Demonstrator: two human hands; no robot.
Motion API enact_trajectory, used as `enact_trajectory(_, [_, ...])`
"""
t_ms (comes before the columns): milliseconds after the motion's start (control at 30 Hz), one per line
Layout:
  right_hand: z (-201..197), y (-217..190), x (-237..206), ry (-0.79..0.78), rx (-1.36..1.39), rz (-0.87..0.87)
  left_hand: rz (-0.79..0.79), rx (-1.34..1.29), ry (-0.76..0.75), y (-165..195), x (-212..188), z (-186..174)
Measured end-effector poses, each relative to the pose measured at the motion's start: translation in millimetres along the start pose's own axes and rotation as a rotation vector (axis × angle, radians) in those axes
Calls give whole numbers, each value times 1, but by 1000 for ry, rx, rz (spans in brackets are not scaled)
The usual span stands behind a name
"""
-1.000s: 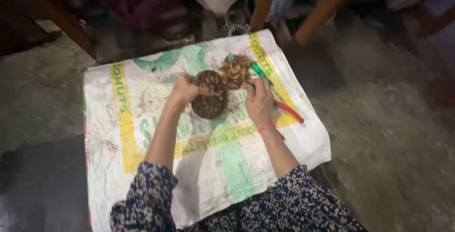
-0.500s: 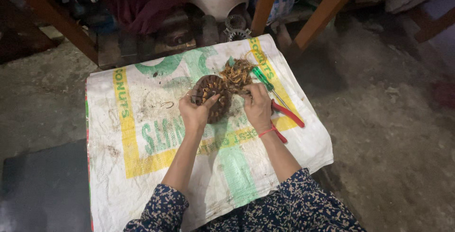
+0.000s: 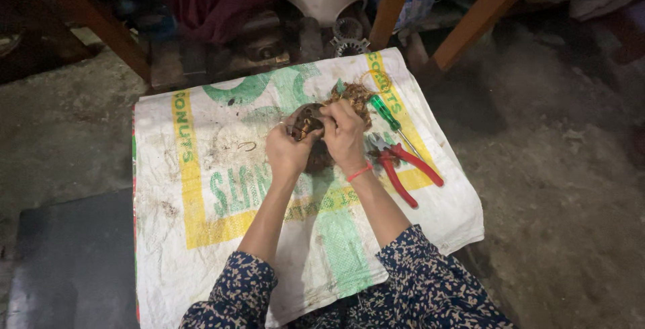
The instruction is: The person is repairing a motor stator by hand. They pull out old copper windings from the slots and then use pliers to cut and remove the remaining wire ends.
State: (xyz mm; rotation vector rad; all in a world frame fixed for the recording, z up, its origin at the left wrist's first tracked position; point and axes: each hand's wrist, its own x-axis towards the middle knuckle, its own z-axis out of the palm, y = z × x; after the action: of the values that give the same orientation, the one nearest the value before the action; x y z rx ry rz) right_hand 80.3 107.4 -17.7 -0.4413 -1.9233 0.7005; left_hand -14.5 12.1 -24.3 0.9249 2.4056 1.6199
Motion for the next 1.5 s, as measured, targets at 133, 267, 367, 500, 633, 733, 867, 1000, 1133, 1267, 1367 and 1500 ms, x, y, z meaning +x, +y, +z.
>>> enact_trajectory(133, [-7, 16, 0, 52, -46, 101, 8, -45, -43, -1, 2, 1])
enact_trajectory(267, [-5, 15, 3, 28, -114, 37, -54, -134, -68, -5, 0, 2])
enact_trajectory(367, [-2, 10, 5, -3, -12, -35, -33, -123, -68, -6, -1, 1])
enact_trajectory(500, [-7, 12, 6, 0, -64, -65, -27, -53, -56, -6, 1, 3])
enact_trajectory(633, [-11, 17, 8, -10, -116, 16, -40, -36, -37, -8, 2, 8])
enact_trajectory(733, [-7, 15, 8, -27, -80, -73, 43, -154, -45, -14, 0, 8])
enact_trajectory(867, [-3, 11, 13, -73, -1, -11, 4, -13, -68, -13, 2, 8])
enact_trajectory(1000, [-8, 16, 19, -17, -67, -79, -8, -25, -104, -5, 7, 6])
enact_trajectory(1133, [-10, 16, 13, 56, -61, -43, 1, -40, -99, -2, 6, 4])
enact_trajectory(1267, [-7, 6, 8, -70, -9, -96, 13, -109, -111, -7, 5, 5])
enact_trajectory(1367, [-9, 2, 17, -92, -53, -175, 20, -3, -104, -8, 6, 9])
enact_trajectory(1500, [-13, 0, 21, -90, -33, -103, -80, 40, -124, -8, 8, 10])
